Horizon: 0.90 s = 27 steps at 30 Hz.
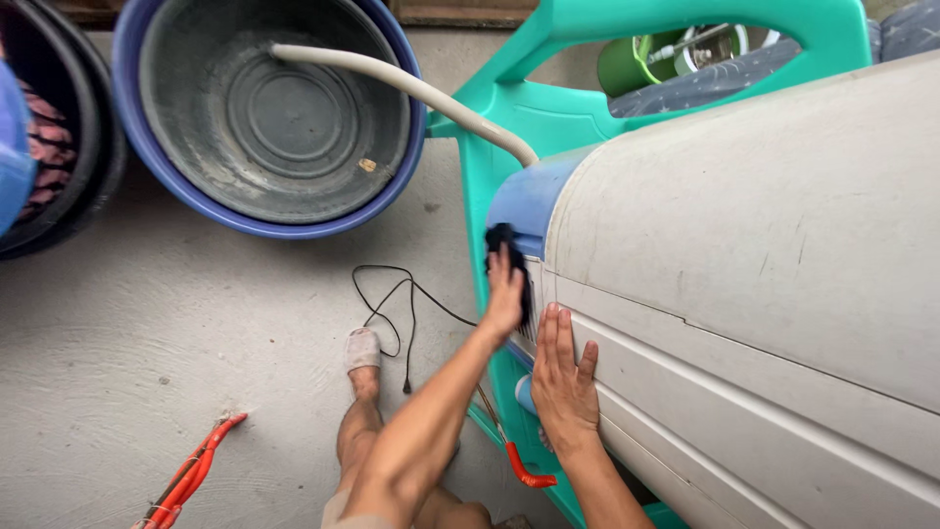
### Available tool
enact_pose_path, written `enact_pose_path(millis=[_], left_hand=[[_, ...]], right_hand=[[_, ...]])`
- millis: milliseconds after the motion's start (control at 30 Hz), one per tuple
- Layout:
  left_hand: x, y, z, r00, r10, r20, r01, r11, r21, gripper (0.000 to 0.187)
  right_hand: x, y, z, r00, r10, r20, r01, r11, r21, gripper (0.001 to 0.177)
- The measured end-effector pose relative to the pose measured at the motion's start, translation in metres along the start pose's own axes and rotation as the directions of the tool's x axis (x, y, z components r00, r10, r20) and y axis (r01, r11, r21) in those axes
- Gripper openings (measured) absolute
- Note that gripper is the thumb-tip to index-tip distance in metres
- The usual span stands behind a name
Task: The person cleans the exterior of a washing machine by wiping its outer surfaces with a cloth.
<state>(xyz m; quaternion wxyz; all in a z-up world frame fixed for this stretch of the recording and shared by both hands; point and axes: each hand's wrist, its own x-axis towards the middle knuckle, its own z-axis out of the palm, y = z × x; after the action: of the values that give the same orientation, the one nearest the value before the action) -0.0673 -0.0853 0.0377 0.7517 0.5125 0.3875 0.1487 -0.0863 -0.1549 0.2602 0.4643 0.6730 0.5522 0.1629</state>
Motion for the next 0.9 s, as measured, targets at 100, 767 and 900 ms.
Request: enact_pose_path(millis=[100, 767, 900], left_hand=[[-0.053, 0.054, 0.005, 0.967, 0.223, 0.120, -0.212, 0.973, -0.092, 0.061], [-0.035, -0.005, 0.006, 0.998, -0.028, 0.047, 0.024, 0.995, 0.098, 0.075], [-0.087, 0.130, 0.001, 0.989, 0.135, 0.055, -0.130, 0.988, -0.082, 0.058]], right_hand=[[0.005, -0.006, 0.003, 0.999, -0.032, 0.042, 0.030, 0.998, 0.054, 0.061], [0.005, 0.015, -0.034, 0.977, -0.088, 0.192, 0.061, 0.988, 0.144, 0.066], [-0.006, 0.054, -0.073, 0.986, 0.080, 0.149, -0.102, 0.983, 0.151, 0.066]])
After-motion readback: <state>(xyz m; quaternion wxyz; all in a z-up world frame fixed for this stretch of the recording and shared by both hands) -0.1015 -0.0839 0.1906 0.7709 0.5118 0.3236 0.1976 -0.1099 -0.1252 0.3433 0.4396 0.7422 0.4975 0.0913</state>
